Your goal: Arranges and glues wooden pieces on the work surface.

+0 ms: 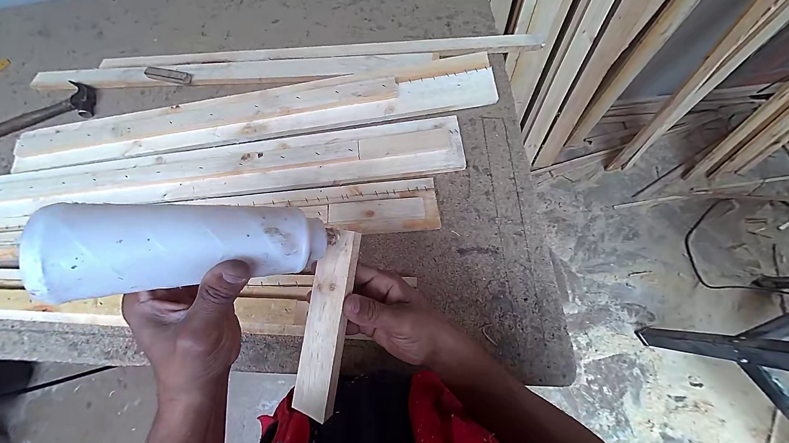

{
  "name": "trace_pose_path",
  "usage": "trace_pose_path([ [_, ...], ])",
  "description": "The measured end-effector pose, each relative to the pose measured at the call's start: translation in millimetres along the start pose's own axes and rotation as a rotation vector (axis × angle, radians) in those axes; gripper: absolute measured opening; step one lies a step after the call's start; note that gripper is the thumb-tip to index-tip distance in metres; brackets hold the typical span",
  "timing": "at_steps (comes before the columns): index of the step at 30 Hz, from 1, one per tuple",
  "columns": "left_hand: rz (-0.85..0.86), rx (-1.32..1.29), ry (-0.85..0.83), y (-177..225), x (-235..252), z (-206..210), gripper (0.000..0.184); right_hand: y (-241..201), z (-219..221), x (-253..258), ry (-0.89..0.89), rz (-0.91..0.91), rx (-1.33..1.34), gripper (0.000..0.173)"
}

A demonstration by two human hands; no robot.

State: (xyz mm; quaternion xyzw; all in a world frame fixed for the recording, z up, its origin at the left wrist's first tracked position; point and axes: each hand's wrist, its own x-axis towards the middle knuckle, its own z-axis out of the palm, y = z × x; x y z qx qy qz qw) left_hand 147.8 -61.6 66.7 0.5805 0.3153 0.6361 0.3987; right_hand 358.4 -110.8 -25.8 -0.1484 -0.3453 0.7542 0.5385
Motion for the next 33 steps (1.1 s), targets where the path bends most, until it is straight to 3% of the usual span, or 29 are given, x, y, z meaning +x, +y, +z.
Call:
trace_pose_path([
  [13, 0.066, 0.010, 0.048, 7, -10, 5, 0.051, -8, 10, -7, 0.044, -0.064, 0.072, 0.028],
  [24, 0.108, 0.028, 0.049, 16, -28, -9, 0.053, -30, 10, -2, 0.048, -0.142, 0.115, 0.046],
  [33, 0.120, 0.052, 0.060, 24, -37, -22, 0.051, -37, -2, 2, 0.096, -0.217, 0.195, 0.047],
])
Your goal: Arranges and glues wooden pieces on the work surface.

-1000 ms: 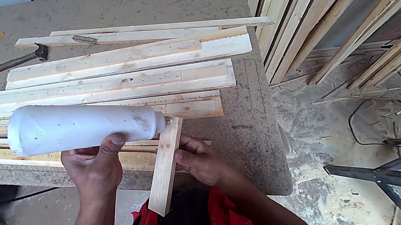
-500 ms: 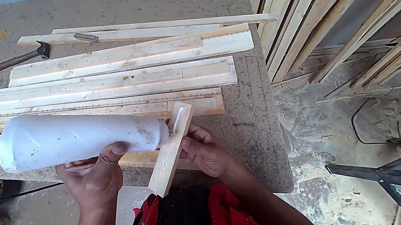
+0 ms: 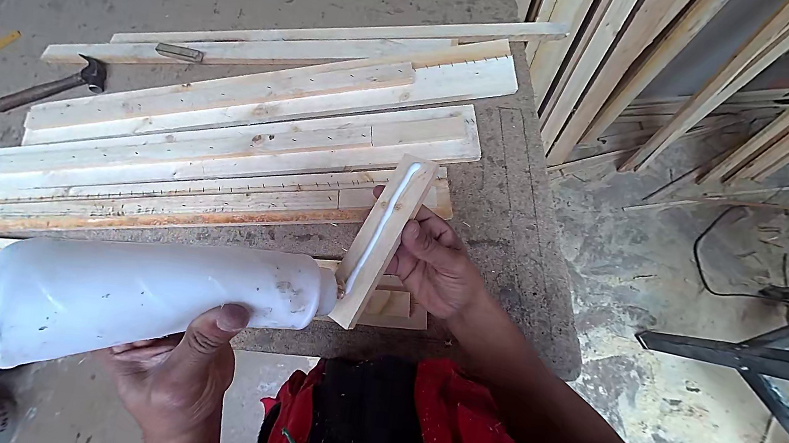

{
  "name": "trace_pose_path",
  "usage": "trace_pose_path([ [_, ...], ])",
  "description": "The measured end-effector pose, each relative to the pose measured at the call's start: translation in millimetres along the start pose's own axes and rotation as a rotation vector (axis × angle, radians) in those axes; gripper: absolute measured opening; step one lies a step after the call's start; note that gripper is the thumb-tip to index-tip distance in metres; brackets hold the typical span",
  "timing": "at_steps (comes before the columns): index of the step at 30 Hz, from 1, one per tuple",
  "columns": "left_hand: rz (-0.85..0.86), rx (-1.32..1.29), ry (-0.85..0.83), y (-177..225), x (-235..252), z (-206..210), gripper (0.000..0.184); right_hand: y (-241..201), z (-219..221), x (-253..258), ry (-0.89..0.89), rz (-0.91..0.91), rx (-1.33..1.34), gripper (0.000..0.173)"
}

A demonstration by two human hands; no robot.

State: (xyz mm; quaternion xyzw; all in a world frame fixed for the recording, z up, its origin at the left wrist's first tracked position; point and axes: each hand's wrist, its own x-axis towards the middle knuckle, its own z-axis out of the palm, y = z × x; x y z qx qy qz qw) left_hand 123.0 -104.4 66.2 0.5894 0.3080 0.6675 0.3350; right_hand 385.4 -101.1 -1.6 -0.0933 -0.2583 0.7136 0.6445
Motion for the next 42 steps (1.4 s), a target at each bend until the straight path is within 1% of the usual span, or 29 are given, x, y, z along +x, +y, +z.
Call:
trace_pose_path([
  [6, -0.025, 0.003, -0.012, 4, 3, -6, 0.050, 4, -7, 1, 0.063, -0.010, 0.033, 0.044],
  [9, -0.051, -0.020, -0.028, 2, 3, -12, 0.045, 5, -9, 1, 0.088, -0.006, 0.088, 0.041],
  [12, -0.075, -0.125, 0.029, -1, 2, -9, 0.038, 8, -1, 0, 0.219, 0.006, 0.153, 0.042],
  [15, -0.064, -0.236, 0.053, -5, 3, -2, 0.034, 14, 12, -1, 0.347, 0.019, 0.237, 0.035],
  [17, -0.040, -0.241, 0.063, -8, 4, 1, 0.032, 18, 19, -2, 0.396, 0.011, 0.276, 0.032],
  [19, -0.019, -0.224, 0.063, -10, 5, 5, 0.030, 21, 23, -1, 0.420, 0.004, 0.289, 0.032],
  [23, -0.003, -0.207, 0.040, -14, 4, 9, 0.030, 20, 28, -1, 0.442, 0.005, 0.325, 0.032],
  [25, 0.007, -0.204, 0.070, -15, 4, 12, 0.031, 20, 29, -1, 0.443, -0.005, 0.324, 0.032],
  [34, 0.050, -0.168, 0.108, -16, 3, 13, 0.031, 22, 21, -5, 0.390, -0.067, 0.326, 0.032],
  [42, 0.075, -0.133, 0.149, -12, 3, 15, 0.037, 24, 12, -5, 0.343, -0.104, 0.296, 0.032],
])
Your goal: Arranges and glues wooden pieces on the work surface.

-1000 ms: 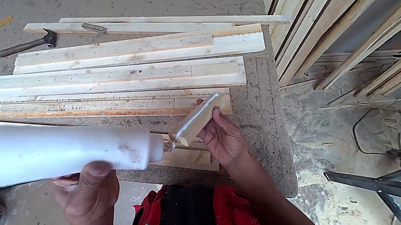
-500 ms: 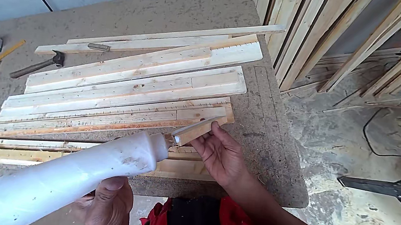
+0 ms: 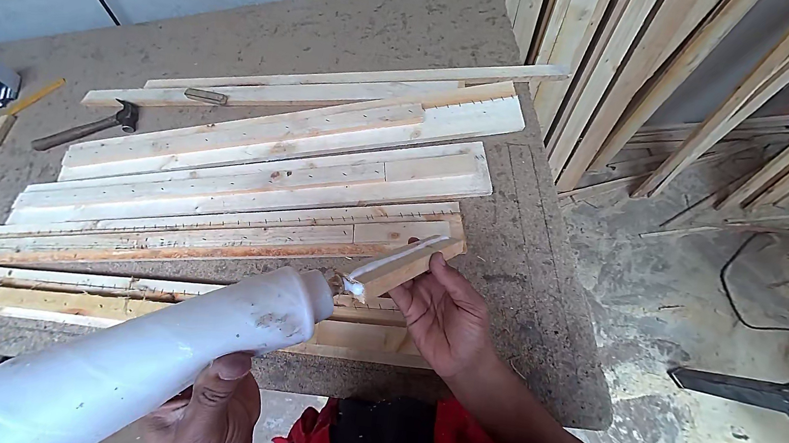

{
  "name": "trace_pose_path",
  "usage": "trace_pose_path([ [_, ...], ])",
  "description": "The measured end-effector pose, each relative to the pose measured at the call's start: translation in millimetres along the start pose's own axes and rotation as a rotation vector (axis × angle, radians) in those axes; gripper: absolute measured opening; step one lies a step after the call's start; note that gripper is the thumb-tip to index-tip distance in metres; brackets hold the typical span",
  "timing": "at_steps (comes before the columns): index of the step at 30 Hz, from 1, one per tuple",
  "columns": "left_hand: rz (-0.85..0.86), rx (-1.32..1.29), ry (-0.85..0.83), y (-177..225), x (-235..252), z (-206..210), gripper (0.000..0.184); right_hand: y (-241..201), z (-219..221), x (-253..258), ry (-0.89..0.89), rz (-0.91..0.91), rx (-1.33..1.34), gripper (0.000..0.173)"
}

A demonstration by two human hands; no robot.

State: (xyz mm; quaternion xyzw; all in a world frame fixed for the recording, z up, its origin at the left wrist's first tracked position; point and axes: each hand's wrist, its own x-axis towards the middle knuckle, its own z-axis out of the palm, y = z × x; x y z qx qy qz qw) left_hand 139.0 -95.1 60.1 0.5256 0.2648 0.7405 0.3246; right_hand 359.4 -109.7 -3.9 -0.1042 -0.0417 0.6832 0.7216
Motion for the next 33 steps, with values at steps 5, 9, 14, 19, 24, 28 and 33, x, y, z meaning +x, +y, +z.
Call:
trace_pose_path([
  [5, -0.010, 0.206, -0.068, -3, 5, -5, 0.053, -7, -10, 1, -0.078, -0.060, -0.035, 0.035],
  [9, -0.057, 0.221, -0.025, -20, 1, -18, 0.062, -26, -17, 6, -0.145, -0.136, -0.054, 0.040],
  [14, -0.077, 0.287, -0.001, -24, -5, -41, 0.051, -82, -37, 21, -0.192, -0.426, -0.687, 0.052],
  [19, -0.159, 0.363, 0.205, -32, 11, -14, 0.036, -167, -29, 50, -0.265, -0.581, -1.176, 0.053],
  [24, -0.167, 0.245, 0.101, -63, 5, -63, 0.036, -221, -17, 85, -0.301, -0.607, -1.313, 0.050],
  [28, -0.188, 0.227, 0.078, -66, 4, -63, 0.034, -228, -6, 108, -0.326, -0.575, -1.052, 0.047],
  [33, -0.274, 0.128, 0.194, -59, 3, -48, 0.028, -219, -2, 125, -0.474, -0.439, -0.744, 0.064],
])
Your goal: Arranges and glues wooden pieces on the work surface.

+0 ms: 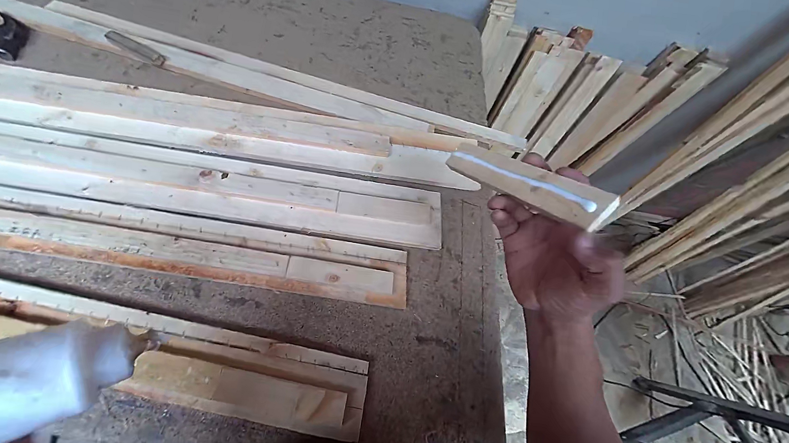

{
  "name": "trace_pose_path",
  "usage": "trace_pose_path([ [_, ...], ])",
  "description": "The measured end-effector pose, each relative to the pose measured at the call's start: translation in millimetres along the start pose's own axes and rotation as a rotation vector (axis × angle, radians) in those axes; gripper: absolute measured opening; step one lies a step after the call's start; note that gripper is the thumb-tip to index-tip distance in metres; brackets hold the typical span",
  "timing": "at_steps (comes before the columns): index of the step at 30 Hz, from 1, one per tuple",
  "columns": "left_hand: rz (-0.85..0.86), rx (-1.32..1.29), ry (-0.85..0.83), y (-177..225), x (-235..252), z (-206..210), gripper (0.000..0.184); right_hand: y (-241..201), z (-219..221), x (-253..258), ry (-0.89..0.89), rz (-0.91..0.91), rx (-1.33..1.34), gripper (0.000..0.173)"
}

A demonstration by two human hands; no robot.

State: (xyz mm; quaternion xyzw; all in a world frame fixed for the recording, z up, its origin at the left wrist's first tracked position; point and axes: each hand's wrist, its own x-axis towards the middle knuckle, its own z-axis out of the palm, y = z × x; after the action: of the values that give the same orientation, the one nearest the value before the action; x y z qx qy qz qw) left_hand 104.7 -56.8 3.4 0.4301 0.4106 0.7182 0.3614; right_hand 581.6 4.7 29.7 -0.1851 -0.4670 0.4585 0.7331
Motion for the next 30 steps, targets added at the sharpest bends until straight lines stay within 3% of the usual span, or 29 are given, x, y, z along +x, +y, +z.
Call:
trace_pose_path([
  [2, -0.110, -0.130, 0.047, 16, -5, -3, 0.036, 4, 7, 0, 0.038, 0.016, 0.016, 0.067],
  [5, -0.336, -0.327, 0.183, 26, -13, 7, 0.038, 10, 23, -3, 0.195, 0.141, -0.191, 0.066],
  [8, -0.477, -0.374, 0.251, 6, -15, 1, 0.042, 21, 26, -11, 0.242, 0.341, -0.326, 0.041],
  [10, -0.555, -0.403, 0.294, -2, -18, -5, 0.046, 26, 20, -21, 0.255, 0.379, -0.358, 0.030],
  [11, -0.578, -0.403, 0.298, -3, -19, -8, 0.047, 26, 16, -25, 0.260, 0.375, -0.409, 0.035],
  [14, -0.569, -0.368, 0.263, 2, -22, -30, 0.047, 18, 5, -33, 0.236, 0.408, -0.627, 0.086],
  [15, -0.560, -0.378, 0.251, 3, -22, -37, 0.050, 13, 0, -32, 0.247, 0.430, -0.674, 0.095],
  [17, -0.509, -0.363, 0.300, -4, -18, -46, 0.052, 3, -14, -29, 0.272, 0.466, -0.751, 0.092],
  [18, -0.458, -0.303, 0.337, -12, -11, -41, 0.044, 0, -20, -26, 0.265, 0.475, -0.813, 0.084],
  [21, -0.368, -0.202, 0.283, -25, 3, -27, 0.031, -2, -24, -21, 0.099, 0.453, -0.955, 0.059],
  [23, -0.373, -0.239, 0.251, -4, 5, -12, 0.030, 5, -14, -23, -0.105, 0.423, -0.900, 0.059],
  [25, -0.381, -0.312, 0.118, 12, 5, 3, 0.042, 16, 3, -32, -0.261, 0.415, -0.795, 0.063],
  [28, -0.332, -0.265, -0.086, 16, 6, 31, 0.040, 33, 35, -46, -0.381, 0.398, -0.666, 0.062],
  [30, -0.267, -0.280, -0.129, 17, 4, 49, 0.040, 38, 53, -55, -0.409, 0.383, -0.653, 0.059],
])
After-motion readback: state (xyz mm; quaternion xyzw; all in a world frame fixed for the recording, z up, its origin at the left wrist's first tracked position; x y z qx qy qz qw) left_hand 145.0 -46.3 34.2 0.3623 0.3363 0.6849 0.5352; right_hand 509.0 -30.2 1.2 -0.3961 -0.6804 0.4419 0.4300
